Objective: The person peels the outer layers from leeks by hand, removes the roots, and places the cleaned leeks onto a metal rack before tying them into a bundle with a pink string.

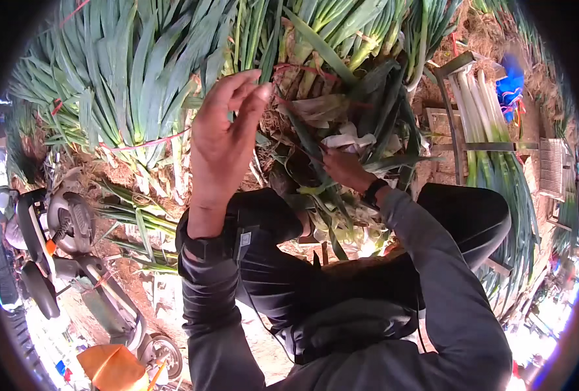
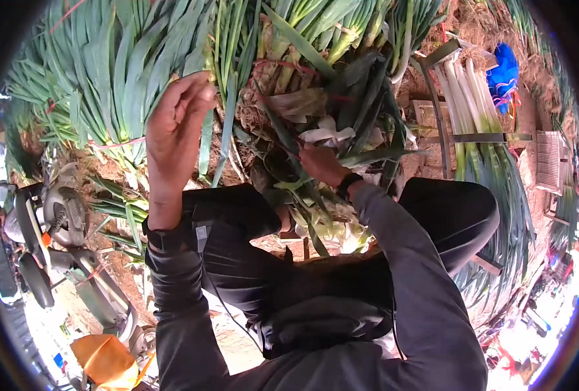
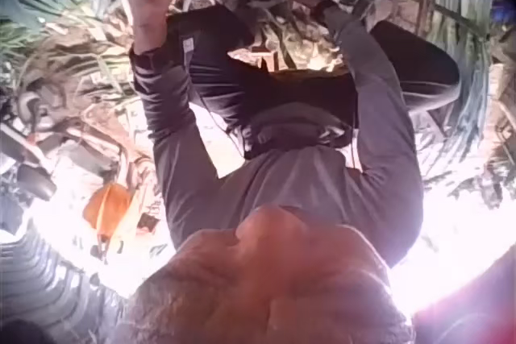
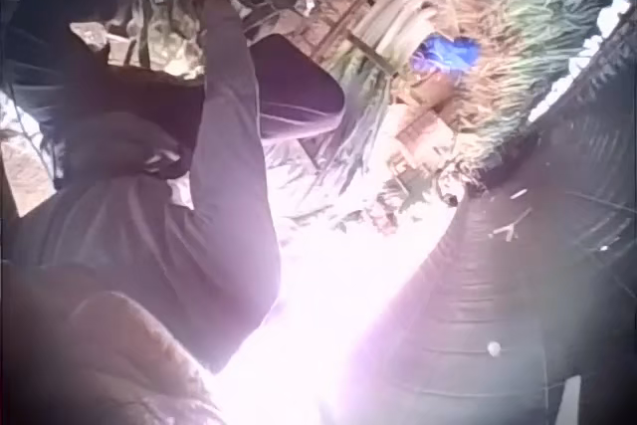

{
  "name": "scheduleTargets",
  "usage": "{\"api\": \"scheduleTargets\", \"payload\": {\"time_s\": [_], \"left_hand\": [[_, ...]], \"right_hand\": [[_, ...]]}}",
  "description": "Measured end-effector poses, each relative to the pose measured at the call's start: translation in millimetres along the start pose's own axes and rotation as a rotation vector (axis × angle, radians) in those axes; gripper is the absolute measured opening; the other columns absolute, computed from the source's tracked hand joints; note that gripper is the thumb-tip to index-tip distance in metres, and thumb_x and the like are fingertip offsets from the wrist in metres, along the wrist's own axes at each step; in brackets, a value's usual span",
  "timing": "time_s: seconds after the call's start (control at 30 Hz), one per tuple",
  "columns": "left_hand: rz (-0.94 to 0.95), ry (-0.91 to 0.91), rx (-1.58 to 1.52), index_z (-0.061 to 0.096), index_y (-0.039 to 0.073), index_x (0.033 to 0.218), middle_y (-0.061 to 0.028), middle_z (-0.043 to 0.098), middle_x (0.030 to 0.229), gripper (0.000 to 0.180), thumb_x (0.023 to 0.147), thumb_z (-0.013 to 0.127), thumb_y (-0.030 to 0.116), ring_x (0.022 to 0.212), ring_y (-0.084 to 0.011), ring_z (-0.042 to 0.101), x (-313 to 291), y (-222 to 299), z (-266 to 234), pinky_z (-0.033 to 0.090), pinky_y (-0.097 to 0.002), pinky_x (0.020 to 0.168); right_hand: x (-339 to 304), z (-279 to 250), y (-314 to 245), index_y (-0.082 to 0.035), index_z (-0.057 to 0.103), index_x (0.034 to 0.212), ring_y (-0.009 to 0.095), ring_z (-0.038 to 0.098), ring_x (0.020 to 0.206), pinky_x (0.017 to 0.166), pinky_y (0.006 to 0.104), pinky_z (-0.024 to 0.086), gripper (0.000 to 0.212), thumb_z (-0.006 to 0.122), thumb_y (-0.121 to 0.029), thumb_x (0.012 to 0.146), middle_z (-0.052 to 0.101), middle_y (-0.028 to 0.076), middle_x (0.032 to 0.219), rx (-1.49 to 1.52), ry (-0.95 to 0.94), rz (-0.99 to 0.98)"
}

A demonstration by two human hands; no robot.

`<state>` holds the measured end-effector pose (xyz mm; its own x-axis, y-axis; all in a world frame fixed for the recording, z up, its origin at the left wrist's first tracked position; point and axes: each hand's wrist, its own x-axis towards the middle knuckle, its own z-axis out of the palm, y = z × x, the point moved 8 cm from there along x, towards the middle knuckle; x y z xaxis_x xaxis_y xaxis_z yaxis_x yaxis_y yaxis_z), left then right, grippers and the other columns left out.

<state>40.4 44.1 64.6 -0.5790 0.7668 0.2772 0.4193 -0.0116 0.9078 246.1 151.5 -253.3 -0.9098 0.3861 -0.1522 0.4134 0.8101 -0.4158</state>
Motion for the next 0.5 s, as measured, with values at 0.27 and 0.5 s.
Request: {"api": "scheduleTargets", "payload": {"time_s": [0.27,0.5], "left_hand": [[-0.122,-0.083,-0.29,0.062,-0.004,0.124,-0.0085,0.069,0.111,0.029,0.101,0.063,0.014,0.101,-0.0139,0.064,-4.9,-15.3,25.9,0.051,-0.0276,0.089],[-0.07,-0.268,-0.656,0.059,0.004,0.132,-0.0052,0.063,0.124,0.037,0.099,0.066,0.02,0.11,-0.0142,0.059,0.4,22.4,79.3,0.043,-0.0287,0.099]], "right_hand": [[29.7,-230.6,-80.6,-0.003,0.068,0.111,0.012,0.07,0.076,0.066,0.026,0.057,0.033,0.068,-0.033,0.096,0.071,0.006,0.093,1.315,0.036,-0.146],[11.3,-388.2,-155.4,-0.005,0.066,0.099,0.008,0.064,0.062,0.058,0.021,0.052,0.02,0.06,-0.023,0.101,0.069,0.004,0.085,1.118,-0.025,-0.523]]}}
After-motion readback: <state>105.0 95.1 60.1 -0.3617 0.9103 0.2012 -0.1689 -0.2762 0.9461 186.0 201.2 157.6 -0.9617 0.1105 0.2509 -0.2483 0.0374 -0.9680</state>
